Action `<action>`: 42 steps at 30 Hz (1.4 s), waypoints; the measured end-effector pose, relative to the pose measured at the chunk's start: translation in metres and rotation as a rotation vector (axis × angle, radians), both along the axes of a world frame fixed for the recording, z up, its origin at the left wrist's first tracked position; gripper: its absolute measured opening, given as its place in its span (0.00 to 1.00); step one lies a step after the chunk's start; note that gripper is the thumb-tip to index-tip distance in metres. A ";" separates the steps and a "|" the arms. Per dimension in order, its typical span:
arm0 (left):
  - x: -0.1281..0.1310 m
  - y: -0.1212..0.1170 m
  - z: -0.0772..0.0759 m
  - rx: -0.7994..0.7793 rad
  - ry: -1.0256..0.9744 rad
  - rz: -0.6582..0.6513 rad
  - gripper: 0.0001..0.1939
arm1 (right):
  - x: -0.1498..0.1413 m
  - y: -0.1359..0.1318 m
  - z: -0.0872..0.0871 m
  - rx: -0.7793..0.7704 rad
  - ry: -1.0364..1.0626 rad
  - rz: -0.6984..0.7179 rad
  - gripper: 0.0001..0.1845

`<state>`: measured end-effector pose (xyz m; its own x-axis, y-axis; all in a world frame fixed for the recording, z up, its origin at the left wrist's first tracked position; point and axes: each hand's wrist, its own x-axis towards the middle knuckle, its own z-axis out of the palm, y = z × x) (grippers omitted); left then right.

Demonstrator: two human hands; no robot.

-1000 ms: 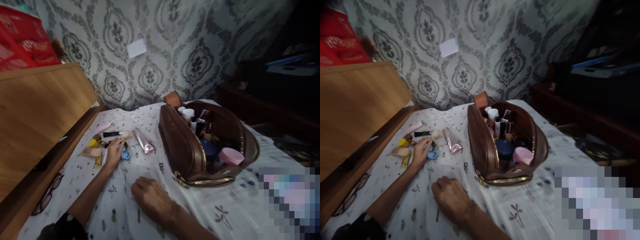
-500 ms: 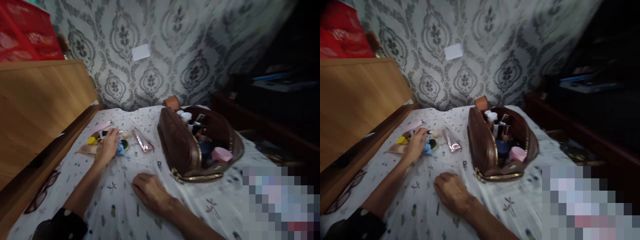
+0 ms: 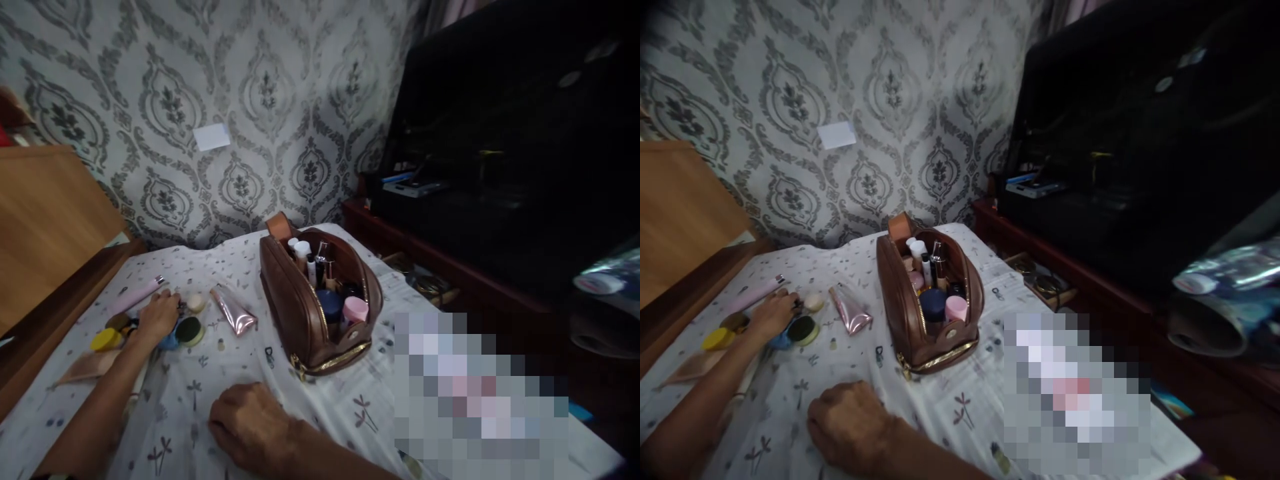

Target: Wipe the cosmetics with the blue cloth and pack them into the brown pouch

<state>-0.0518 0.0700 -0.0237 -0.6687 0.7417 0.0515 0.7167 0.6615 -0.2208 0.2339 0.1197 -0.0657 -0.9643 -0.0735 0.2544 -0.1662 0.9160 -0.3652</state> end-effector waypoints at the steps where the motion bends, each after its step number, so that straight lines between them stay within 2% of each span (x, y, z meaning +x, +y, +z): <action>1: 0.001 0.001 0.001 -0.012 0.007 -0.002 0.16 | 0.000 0.000 -0.001 -0.002 0.003 -0.003 0.10; 4: 0.006 0.002 0.009 -0.004 0.001 0.028 0.17 | -0.002 0.000 -0.005 -0.022 -0.005 -0.010 0.11; 8: 0.019 -0.004 0.027 0.111 0.027 0.106 0.21 | -0.002 0.002 -0.005 -0.128 -0.003 -0.023 0.11; 11: 0.030 -0.014 0.039 0.253 0.089 0.066 0.22 | -0.002 0.002 -0.003 -0.298 -0.005 -0.063 0.09; 13: 0.040 -0.022 0.041 0.390 0.076 -0.009 0.21 | -0.004 0.003 -0.004 -0.448 0.009 -0.115 0.07; 15: 0.054 -0.027 0.040 0.546 -0.043 -0.116 0.19 | -0.006 0.003 -0.007 -0.603 0.059 -0.174 0.08; 18: 0.088 -0.032 0.032 0.714 -0.395 -0.249 0.18 | -0.010 0.007 -0.012 -0.802 0.202 -0.251 0.16; 21: 0.126 -0.031 0.020 0.796 -0.692 -0.278 0.18 | -0.015 0.011 -0.017 -1.033 0.267 -0.218 0.26; 25: 0.157 -0.031 0.006 0.848 -0.891 -0.297 0.20 | -0.021 0.014 -0.019 -1.375 0.236 -0.187 0.23; 30: 0.158 -0.043 0.006 0.931 -1.000 -0.273 0.21 | -0.019 0.012 -0.007 -1.659 0.149 -0.170 0.27; 33: 0.148 -0.050 0.008 1.011 -1.061 -0.179 0.22 | -0.017 0.008 0.003 -1.763 0.099 -0.247 0.25; 37: 0.137 -0.053 0.003 1.253 -0.917 -0.065 0.22 | -0.020 0.003 0.015 -1.822 -0.052 -0.296 0.20; 39: 0.136 -0.054 -0.002 1.300 -0.851 -0.094 0.21 | -0.023 0.000 0.017 -1.807 -0.108 -0.244 0.18; 42: 0.141 -0.059 -0.009 1.163 -0.808 -0.240 0.20 | -0.026 -0.003 0.015 -1.803 -0.175 -0.124 0.18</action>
<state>0.0890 0.0115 -0.0330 -0.6742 0.6398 0.3690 0.5001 0.0278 0.8655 0.2079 0.1165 -0.0502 -0.9636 0.2134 -0.1611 0.0094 -0.5751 -0.8180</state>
